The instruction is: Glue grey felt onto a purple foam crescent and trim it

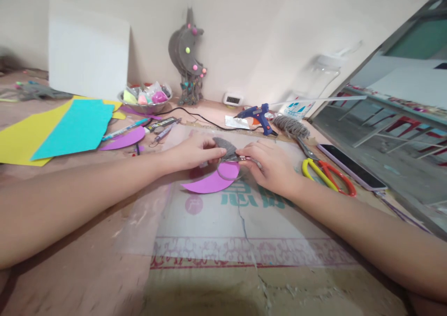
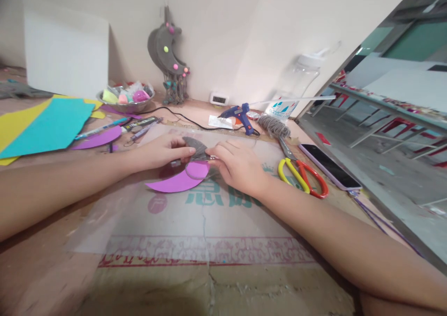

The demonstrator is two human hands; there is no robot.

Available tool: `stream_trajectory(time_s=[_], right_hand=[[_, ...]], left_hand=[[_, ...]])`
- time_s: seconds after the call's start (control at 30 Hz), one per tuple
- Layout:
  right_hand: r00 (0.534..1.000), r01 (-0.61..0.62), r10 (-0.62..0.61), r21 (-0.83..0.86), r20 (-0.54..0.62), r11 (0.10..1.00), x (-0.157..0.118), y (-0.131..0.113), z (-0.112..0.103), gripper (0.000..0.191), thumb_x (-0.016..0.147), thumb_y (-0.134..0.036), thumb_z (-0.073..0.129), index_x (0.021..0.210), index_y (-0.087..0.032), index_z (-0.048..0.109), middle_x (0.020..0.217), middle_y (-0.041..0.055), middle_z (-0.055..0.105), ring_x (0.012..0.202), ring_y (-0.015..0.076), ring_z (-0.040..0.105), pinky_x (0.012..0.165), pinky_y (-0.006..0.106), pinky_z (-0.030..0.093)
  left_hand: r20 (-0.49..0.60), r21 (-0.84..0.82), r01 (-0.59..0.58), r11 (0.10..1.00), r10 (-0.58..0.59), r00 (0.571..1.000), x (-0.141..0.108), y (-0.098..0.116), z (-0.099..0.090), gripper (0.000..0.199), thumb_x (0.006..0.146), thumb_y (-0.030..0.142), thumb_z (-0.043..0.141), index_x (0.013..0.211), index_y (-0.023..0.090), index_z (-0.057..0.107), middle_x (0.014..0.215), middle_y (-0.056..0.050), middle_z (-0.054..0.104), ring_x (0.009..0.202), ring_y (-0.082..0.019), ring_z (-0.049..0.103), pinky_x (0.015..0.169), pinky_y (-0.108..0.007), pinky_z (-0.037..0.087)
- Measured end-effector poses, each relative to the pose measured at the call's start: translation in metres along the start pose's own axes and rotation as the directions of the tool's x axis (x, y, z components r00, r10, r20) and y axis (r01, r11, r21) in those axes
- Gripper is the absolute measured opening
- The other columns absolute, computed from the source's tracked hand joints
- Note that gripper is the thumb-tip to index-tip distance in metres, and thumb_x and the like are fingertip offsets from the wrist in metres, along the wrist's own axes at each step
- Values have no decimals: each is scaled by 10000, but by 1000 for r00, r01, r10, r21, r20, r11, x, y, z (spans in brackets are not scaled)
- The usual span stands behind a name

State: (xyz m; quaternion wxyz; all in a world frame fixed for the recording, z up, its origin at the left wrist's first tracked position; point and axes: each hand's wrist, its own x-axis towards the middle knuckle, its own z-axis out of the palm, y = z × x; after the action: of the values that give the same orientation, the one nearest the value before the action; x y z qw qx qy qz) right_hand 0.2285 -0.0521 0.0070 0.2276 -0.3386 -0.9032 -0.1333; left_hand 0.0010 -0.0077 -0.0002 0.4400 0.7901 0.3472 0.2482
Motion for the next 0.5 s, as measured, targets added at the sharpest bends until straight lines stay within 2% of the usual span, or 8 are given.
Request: stream_trajectory(time_s=[0.23,0.5], right_hand=[[985,-78,90,81,-150,994,-3,8,4,214,897,-272,513,1083,-172,545,870,75,630,760,213,582,661,345,469],[998,42,-42,-6,-54,999,-1,-2,2,205,911,-268,507,1076,-150,538,887,82,637,782,214,585,674,340,448]], left_hand=[[-6,-55,17,998,-17,1000,0,2,0,353,847,399,545,615,135,587,544,1,555,447,-69,442,448,-222,328],[-11,118,-66,991,68,998,0,2,2,339,864,408,513,667,144,592,594,-5,588,542,-96,506,512,-212,363]])
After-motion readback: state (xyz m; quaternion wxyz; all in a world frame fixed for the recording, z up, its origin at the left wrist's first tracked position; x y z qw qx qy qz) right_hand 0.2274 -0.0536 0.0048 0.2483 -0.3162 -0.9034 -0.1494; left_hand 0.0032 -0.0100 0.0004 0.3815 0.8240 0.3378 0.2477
